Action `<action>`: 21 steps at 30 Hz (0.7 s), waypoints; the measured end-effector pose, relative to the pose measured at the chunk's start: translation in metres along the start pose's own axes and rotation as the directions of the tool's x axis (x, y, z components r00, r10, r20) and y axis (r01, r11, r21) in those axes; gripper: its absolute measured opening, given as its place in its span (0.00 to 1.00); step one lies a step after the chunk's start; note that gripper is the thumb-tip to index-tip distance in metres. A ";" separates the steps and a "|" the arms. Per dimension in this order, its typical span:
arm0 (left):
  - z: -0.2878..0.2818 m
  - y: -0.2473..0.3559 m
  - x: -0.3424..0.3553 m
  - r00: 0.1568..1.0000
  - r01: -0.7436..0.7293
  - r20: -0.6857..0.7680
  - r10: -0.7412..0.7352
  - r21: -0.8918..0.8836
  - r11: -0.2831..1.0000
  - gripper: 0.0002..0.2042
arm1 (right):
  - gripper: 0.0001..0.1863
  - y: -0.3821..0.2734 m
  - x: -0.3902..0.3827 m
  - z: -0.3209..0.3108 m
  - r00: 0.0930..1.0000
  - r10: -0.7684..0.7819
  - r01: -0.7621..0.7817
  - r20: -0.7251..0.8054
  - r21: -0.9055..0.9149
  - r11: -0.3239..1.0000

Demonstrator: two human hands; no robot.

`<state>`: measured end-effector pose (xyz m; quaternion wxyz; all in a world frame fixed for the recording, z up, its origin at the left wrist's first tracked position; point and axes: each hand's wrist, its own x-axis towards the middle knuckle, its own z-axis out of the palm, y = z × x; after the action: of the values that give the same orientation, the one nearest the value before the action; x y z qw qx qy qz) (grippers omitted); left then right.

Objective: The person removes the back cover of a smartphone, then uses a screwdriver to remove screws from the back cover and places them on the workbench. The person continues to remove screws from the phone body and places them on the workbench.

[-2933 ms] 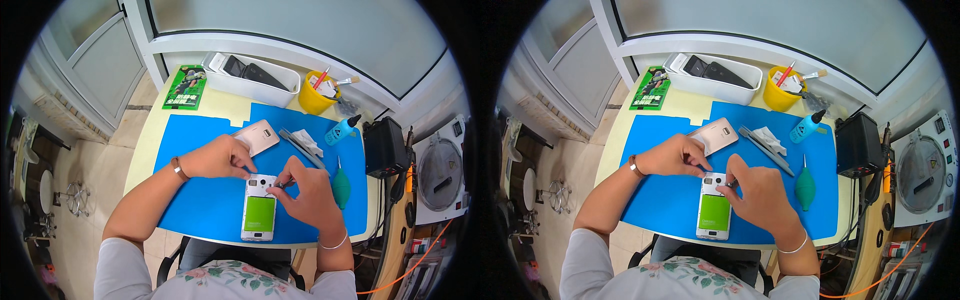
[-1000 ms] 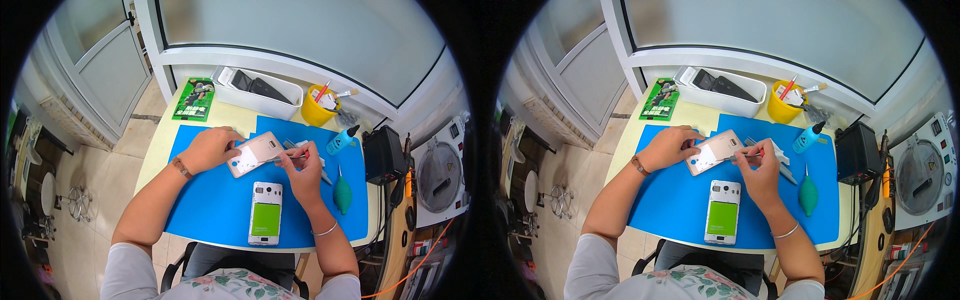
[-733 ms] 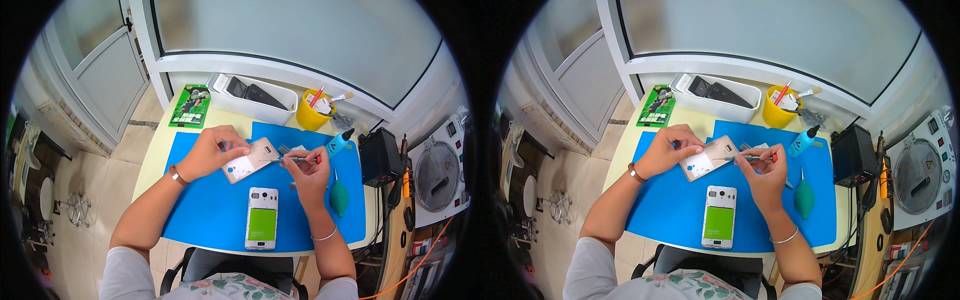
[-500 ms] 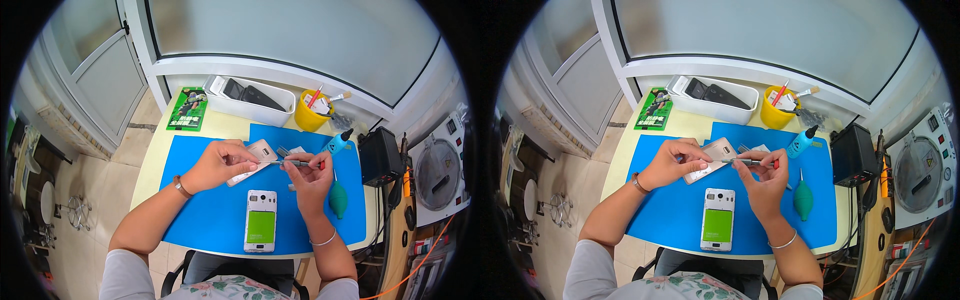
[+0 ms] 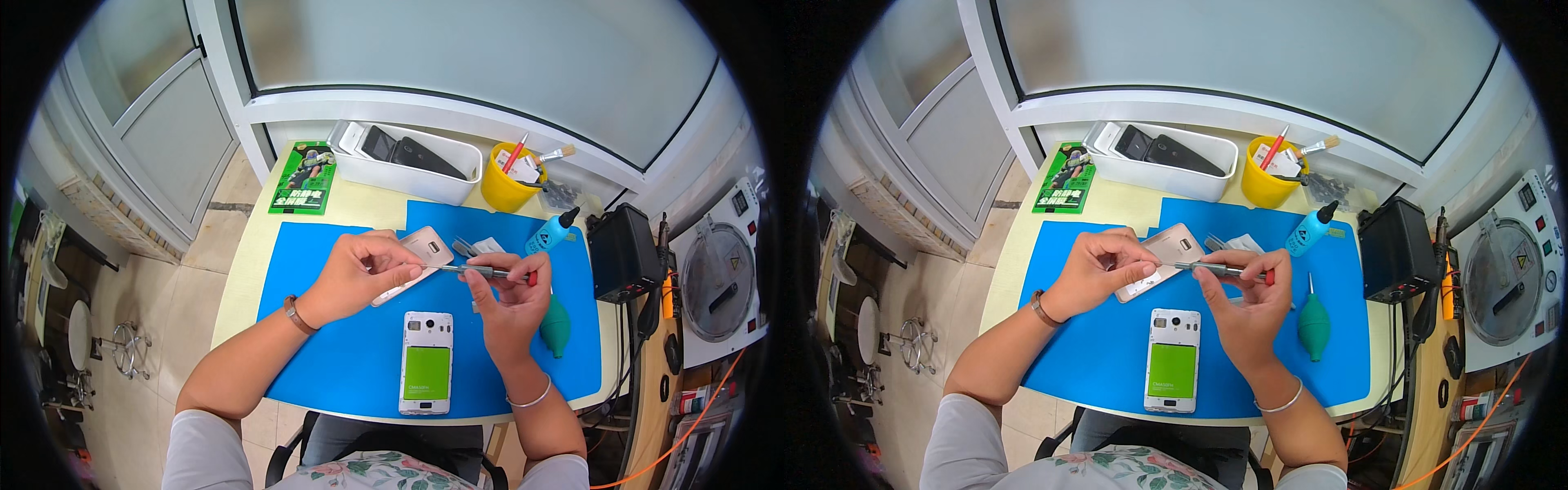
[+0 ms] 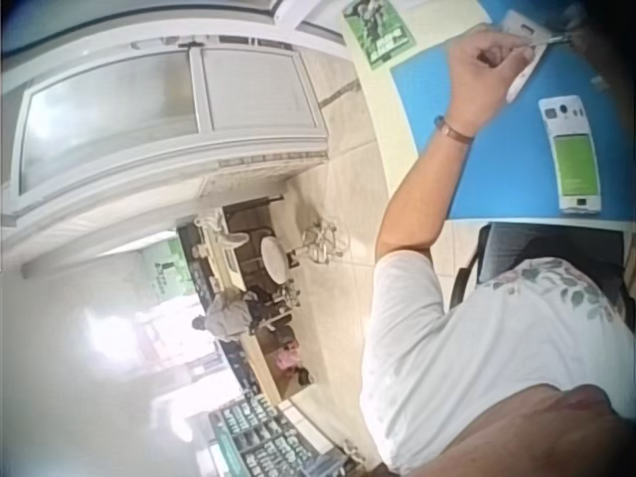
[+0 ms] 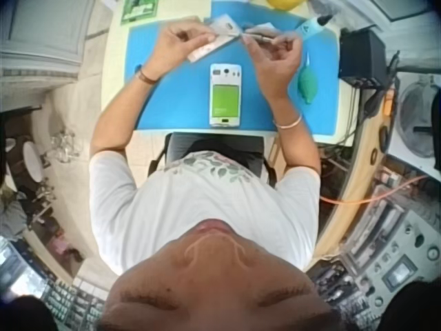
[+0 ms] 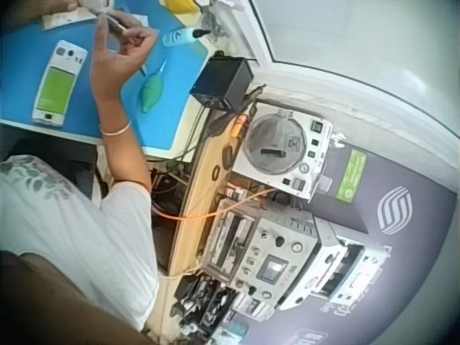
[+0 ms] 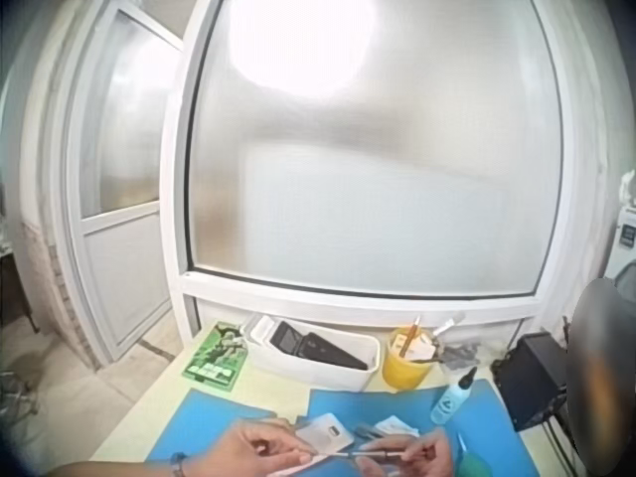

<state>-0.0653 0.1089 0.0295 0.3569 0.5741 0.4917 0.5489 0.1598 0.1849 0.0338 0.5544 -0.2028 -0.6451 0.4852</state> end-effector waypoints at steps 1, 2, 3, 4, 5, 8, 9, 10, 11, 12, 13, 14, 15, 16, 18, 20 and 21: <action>0.000 0.000 0.000 1.000 -0.003 -0.004 0.003 0.005 1.000 0.08 | 0.27 0.000 0.000 0.000 1.000 -0.009 0.009 -0.001 0.002 1.000; 0.000 0.000 0.000 1.000 -0.005 -0.008 0.005 0.009 1.000 0.08 | 0.27 0.001 0.000 0.000 1.000 -0.017 0.017 -0.002 0.005 1.000; 0.000 0.000 0.000 1.000 -0.018 -0.014 0.018 0.034 0.999 0.08 | 0.27 0.002 0.000 -0.001 1.000 -0.025 0.025 -0.004 0.007 1.000; 0.001 0.002 -0.001 0.999 -0.029 -0.020 0.031 0.058 0.998 0.07 | 0.27 0.001 0.001 -0.001 1.000 -0.029 0.029 -0.003 0.005 1.000; 0.001 0.003 -0.001 0.999 -0.041 -0.025 0.043 0.083 0.996 0.07 | 0.26 0.001 0.001 -0.002 0.999 -0.032 0.032 -0.003 0.003 0.999; 0.003 0.005 -0.002 0.993 -0.104 -0.026 0.111 0.200 0.974 0.07 | 0.26 0.001 0.001 -0.003 0.999 -0.043 0.043 -0.001 0.011 0.999; 0.004 0.006 -0.003 0.994 -0.100 -0.024 0.108 0.207 0.973 0.07 | 0.26 0.001 0.000 -0.004 0.999 -0.047 0.047 -0.001 0.016 0.999; 0.004 0.007 -0.003 0.994 -0.097 -0.022 0.104 0.213 0.972 0.08 | 0.26 0.000 0.000 -0.004 0.999 -0.047 0.047 0.004 0.011 0.999; 0.005 0.007 -0.004 0.995 -0.093 -0.020 0.100 0.220 0.971 0.08 | 0.26 -0.001 0.000 -0.003 0.999 -0.047 0.047 0.009 0.006 0.999; 0.005 0.007 -0.004 0.995 -0.092 -0.020 0.099 0.227 0.970 0.08 | 0.26 -0.002 0.000 -0.003 0.999 -0.047 0.047 0.014 0.001 0.999; 0.004 0.007 -0.004 0.995 -0.092 -0.021 0.099 0.235 0.968 0.08 | 0.26 -0.003 0.000 -0.003 0.999 -0.041 0.042 0.020 -0.001 0.999; 0.004 0.006 -0.003 0.995 -0.091 -0.021 0.099 0.243 0.966 0.08 | 0.26 -0.003 -0.001 -0.003 0.999 -0.036 0.036 0.027 -0.002 0.999; 0.004 0.006 -0.003 0.995 -0.091 -0.023 0.100 0.243 0.966 0.08 | 0.26 -0.003 -0.001 -0.003 0.999 -0.031 0.031 0.033 -0.004 1.000; 0.003 0.006 -0.003 0.995 -0.091 -0.026 0.100 0.245 0.965 0.09 | 0.26 -0.003 -0.001 -0.003 0.998 -0.041 0.041 0.036 -0.013 0.999; 0.003 0.006 -0.003 0.995 -0.089 -0.029 0.099 0.246 0.965 0.09 | 0.25 -0.002 -0.001 -0.004 0.997 -0.060 0.062 0.044 -0.031 0.998; 0.003 0.007 -0.003 0.995 -0.084 -0.032 0.095 0.246 0.966 0.09 | 0.25 -0.002 -0.001 -0.004 0.996 -0.069 0.071 0.050 -0.032 0.997; 0.003 0.008 -0.002 0.995 -0.083 -0.033 0.095 0.251 0.964 0.09 | 0.25 -0.002 -0.001 -0.004 0.996 -0.073 0.075 0.053 -0.033 0.997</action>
<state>-0.0609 0.1049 0.0357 0.2458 0.6233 0.5383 0.5111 0.1643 0.1848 0.0346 0.5515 -0.1758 -0.6748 0.4579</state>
